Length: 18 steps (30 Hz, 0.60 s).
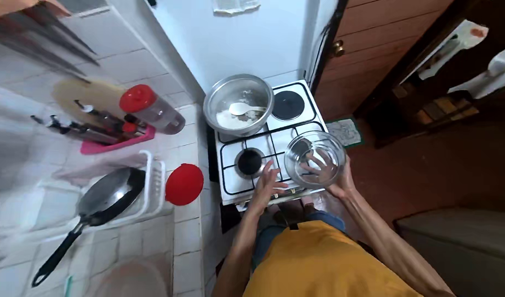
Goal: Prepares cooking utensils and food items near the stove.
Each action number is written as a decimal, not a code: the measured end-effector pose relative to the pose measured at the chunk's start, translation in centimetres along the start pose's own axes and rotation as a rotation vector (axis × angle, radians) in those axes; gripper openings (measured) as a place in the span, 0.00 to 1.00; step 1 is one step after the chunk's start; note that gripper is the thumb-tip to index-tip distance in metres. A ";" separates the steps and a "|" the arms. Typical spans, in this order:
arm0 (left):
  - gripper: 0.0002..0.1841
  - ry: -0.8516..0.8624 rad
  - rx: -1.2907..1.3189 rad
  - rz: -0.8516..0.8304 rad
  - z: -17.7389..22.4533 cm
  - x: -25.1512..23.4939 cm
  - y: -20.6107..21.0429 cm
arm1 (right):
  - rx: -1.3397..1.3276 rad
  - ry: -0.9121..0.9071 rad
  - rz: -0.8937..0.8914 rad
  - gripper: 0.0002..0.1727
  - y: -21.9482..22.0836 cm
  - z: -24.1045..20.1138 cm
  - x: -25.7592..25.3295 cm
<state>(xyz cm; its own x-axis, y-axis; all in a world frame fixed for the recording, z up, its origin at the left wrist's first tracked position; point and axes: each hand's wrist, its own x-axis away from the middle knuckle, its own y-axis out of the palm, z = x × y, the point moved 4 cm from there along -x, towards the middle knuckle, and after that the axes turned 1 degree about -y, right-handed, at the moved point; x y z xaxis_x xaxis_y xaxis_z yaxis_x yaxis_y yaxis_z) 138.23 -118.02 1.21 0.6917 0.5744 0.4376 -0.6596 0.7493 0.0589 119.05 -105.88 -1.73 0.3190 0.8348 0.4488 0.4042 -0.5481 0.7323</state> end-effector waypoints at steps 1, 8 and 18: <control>0.38 -0.030 0.032 -0.044 0.4 -0.7 1.6 | -0.017 0.023 -0.027 0.51 0.3 0.5 0.1; 0.30 0.001 0.283 0.295 -1.3 0.0 3.3 | 0.570 0.136 -0.172 0.36 2.5 -2.7 -3.5; 0.29 0.035 0.163 0.788 -1.9 5.5 3.6 | 0.795 -0.170 0.013 0.52 15.4 -5.8 -24.0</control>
<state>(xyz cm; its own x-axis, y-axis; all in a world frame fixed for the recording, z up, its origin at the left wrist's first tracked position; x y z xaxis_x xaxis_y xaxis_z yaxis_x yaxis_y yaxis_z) 140.19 -111.55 2.09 0.0122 0.9261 0.3770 -0.9902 0.0637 -0.1243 112.62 -134.01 1.77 0.4278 0.8438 0.3241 0.8672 -0.4842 0.1158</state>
